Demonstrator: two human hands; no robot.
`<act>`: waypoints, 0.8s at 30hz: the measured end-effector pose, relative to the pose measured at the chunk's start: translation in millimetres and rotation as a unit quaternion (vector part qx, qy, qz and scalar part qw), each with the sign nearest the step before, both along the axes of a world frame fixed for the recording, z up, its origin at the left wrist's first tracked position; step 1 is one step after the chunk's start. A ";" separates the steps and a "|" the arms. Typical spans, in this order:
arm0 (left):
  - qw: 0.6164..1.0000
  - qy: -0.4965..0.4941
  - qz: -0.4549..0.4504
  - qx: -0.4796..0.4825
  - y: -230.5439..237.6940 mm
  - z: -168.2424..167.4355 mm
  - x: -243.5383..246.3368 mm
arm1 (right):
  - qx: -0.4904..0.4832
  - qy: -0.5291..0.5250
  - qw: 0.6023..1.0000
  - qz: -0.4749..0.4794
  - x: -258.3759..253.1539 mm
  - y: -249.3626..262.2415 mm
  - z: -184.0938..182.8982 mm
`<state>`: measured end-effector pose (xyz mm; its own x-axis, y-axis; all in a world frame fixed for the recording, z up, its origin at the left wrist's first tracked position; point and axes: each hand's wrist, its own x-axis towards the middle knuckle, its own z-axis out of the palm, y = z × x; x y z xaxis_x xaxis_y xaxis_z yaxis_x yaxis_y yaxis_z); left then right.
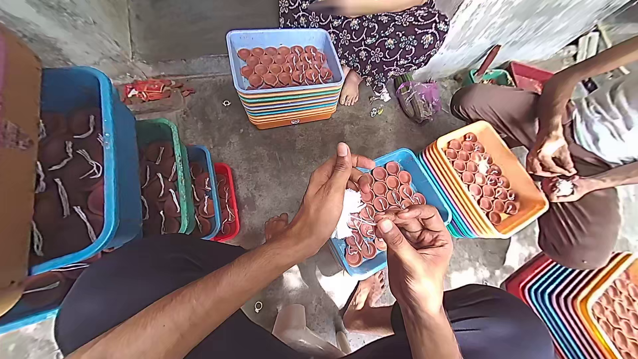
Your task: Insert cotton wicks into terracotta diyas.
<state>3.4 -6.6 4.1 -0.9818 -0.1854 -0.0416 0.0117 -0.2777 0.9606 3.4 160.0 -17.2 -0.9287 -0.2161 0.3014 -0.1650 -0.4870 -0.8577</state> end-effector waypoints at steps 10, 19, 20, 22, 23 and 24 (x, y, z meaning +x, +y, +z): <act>0.999 0.023 0.024 -0.003 -0.6 1.8 0.4 | -0.108 -0.132 0.976 0.136 -7.2 6.6 -3.1; 0.998 0.052 0.021 -0.011 -1.1 1.2 0.8 | -0.039 -0.077 0.993 0.086 -4.6 2.7 -3.0; 0.998 0.057 0.021 -0.017 0.0 0.6 1.0 | -0.015 -0.064 0.997 0.046 -2.5 -0.7 -3.6; 0.996 0.075 0.020 -0.039 1.9 0.0 1.7 | 0.004 -0.053 0.999 0.003 1.0 -5.8 -4.1; 0.995 0.082 0.020 -0.051 2.8 0.1 2.0 | 0.006 -0.052 0.999 -0.009 2.2 -7.2 -4.1; 0.994 0.089 0.019 -0.059 3.8 -0.1 2.2 | 0.007 -0.049 0.999 -0.016 3.1 -8.0 -4.0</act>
